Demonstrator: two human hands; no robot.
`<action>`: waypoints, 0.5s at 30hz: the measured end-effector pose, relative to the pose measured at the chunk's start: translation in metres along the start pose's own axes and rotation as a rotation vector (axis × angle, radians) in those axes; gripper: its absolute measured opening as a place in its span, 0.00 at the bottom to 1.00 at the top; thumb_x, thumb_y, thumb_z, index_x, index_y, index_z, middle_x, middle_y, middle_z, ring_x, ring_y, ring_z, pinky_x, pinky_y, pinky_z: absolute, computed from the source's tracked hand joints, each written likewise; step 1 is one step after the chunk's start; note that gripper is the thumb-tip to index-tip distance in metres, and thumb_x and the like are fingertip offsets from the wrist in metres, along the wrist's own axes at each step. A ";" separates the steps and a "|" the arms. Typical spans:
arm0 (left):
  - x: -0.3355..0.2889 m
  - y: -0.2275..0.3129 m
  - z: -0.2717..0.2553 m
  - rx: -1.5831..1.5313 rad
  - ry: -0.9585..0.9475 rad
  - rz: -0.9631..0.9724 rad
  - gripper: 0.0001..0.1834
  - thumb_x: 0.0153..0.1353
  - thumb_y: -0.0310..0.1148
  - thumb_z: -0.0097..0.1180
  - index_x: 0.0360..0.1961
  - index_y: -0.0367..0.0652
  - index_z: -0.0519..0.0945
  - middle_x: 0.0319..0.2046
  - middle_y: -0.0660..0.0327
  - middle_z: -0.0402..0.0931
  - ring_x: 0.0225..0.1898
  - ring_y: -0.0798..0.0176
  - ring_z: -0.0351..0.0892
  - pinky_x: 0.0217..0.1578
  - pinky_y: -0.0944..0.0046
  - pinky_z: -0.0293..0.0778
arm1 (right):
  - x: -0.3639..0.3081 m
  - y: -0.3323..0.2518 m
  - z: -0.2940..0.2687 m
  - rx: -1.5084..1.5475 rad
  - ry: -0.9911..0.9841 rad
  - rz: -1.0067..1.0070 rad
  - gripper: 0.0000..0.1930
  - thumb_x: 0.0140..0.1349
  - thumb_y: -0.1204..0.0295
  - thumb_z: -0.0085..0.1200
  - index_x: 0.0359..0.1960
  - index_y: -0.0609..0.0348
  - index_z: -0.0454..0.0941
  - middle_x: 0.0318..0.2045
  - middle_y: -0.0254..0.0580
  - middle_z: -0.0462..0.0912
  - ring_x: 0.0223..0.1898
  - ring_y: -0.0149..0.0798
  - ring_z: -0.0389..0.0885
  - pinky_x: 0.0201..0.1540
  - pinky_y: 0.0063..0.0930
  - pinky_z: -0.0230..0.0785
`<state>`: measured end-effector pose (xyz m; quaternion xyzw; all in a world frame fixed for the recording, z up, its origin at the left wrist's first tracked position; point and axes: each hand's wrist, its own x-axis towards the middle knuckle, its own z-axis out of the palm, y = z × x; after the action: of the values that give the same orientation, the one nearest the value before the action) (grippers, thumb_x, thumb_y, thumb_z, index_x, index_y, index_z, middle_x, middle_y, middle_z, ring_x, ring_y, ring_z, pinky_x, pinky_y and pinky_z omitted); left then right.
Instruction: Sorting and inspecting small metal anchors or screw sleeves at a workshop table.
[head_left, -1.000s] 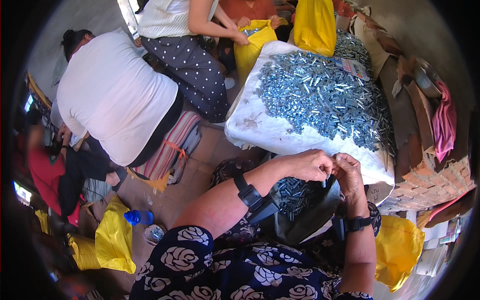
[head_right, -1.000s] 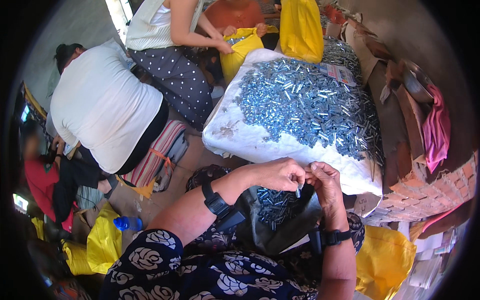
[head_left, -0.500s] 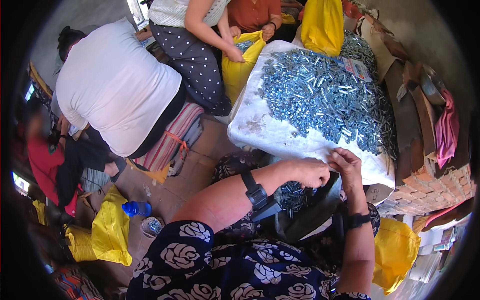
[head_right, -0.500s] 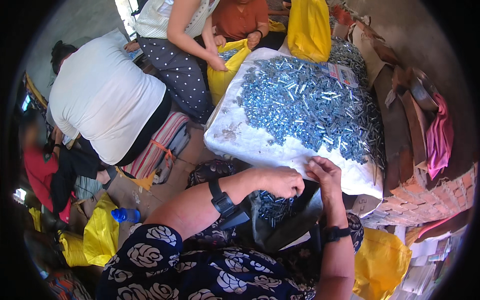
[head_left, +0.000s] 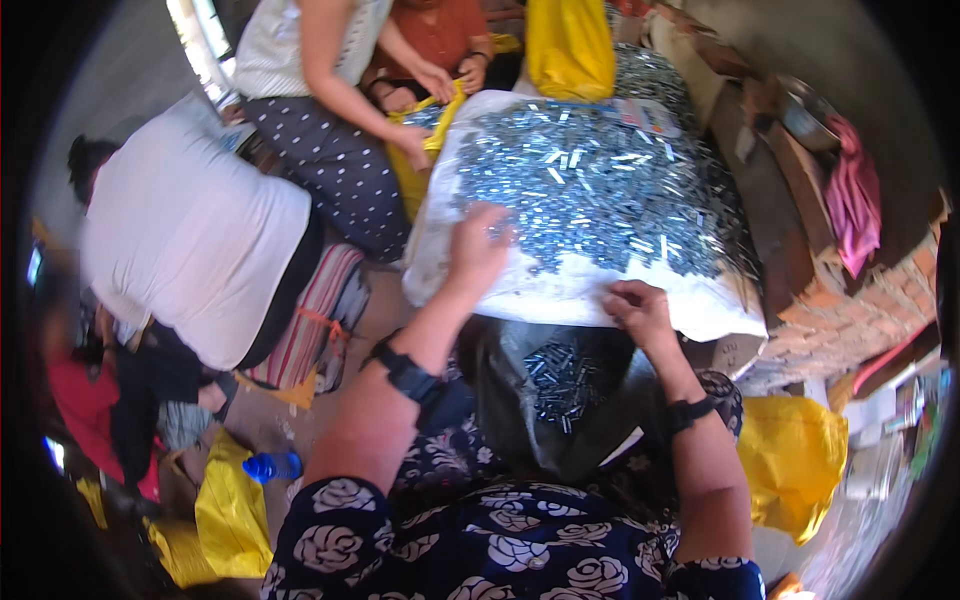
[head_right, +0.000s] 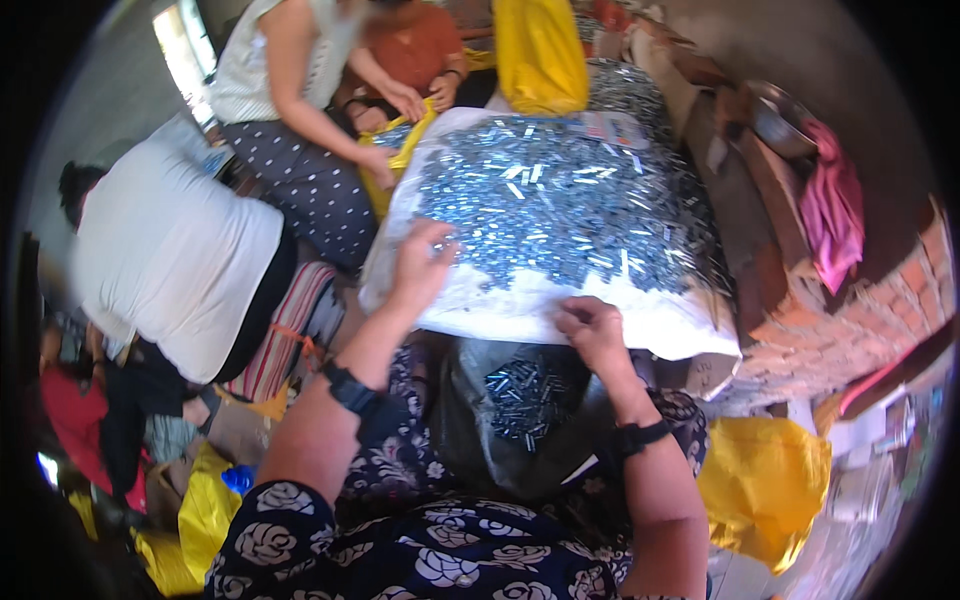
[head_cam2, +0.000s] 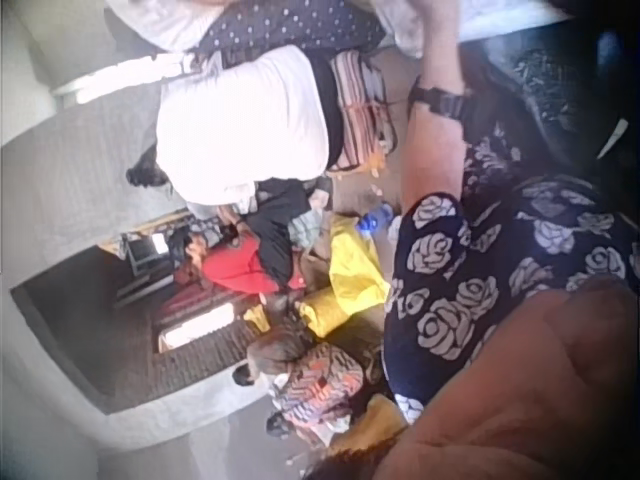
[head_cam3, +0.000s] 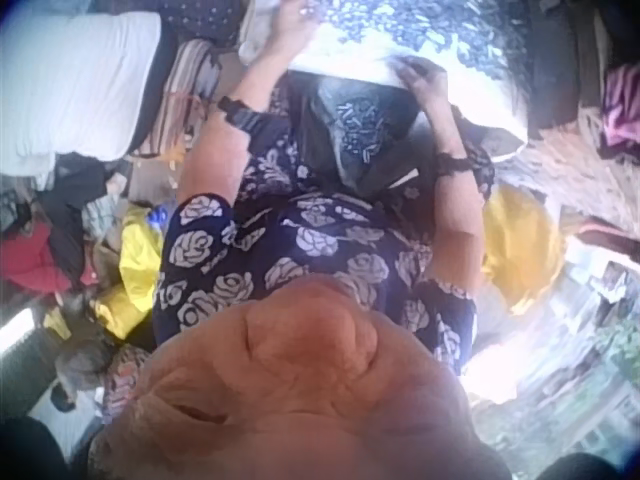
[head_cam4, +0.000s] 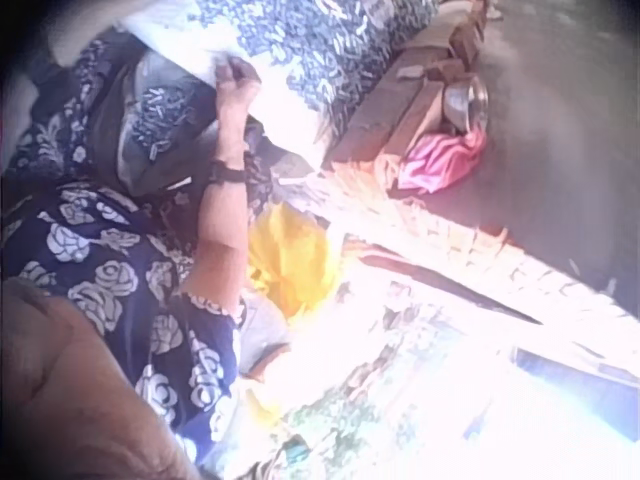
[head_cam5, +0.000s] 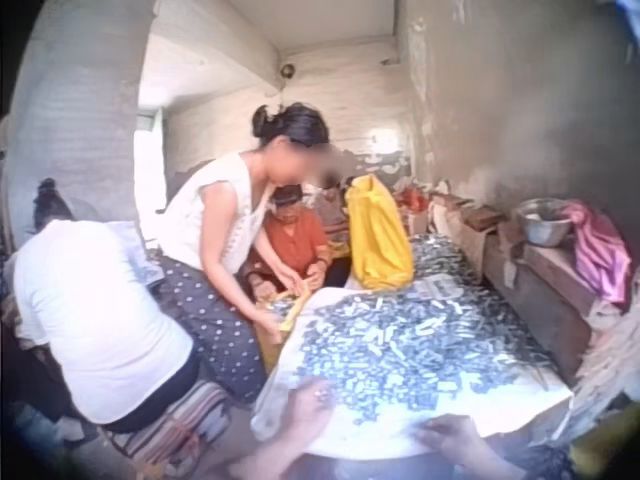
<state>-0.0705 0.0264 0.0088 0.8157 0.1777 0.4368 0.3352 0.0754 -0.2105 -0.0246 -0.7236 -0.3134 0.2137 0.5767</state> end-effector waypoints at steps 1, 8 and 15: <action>0.006 -0.004 -0.009 0.120 0.038 -0.008 0.15 0.48 0.24 0.61 0.40 0.36 0.78 0.38 0.53 0.75 0.43 0.56 0.75 0.46 0.61 0.69 | -0.001 0.009 -0.002 -0.136 0.032 -0.138 0.13 0.54 0.72 0.62 0.38 0.67 0.79 0.30 0.42 0.82 0.29 0.34 0.79 0.32 0.26 0.73; 0.012 -0.065 -0.057 0.607 0.031 -0.444 0.26 0.53 0.38 0.58 0.53 0.42 0.72 0.53 0.48 0.69 0.51 0.48 0.71 0.51 0.54 0.66 | -0.005 -0.023 0.005 -0.891 0.006 -0.576 0.31 0.42 0.60 0.68 0.52 0.50 0.75 0.54 0.45 0.71 0.55 0.49 0.68 0.56 0.42 0.60; 0.017 -0.112 -0.058 -0.102 -0.135 -0.666 0.21 0.57 0.39 0.56 0.41 0.27 0.78 0.32 0.55 0.80 0.32 0.66 0.76 0.36 0.64 0.70 | 0.007 -0.018 0.000 -1.021 -0.182 -0.603 0.35 0.41 0.62 0.68 0.57 0.42 0.71 0.63 0.42 0.61 0.65 0.48 0.56 0.64 0.45 0.50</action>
<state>-0.1087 0.1391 -0.0371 0.7220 0.3896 0.2566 0.5110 0.0764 -0.2033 -0.0072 -0.7671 -0.6160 -0.0759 0.1622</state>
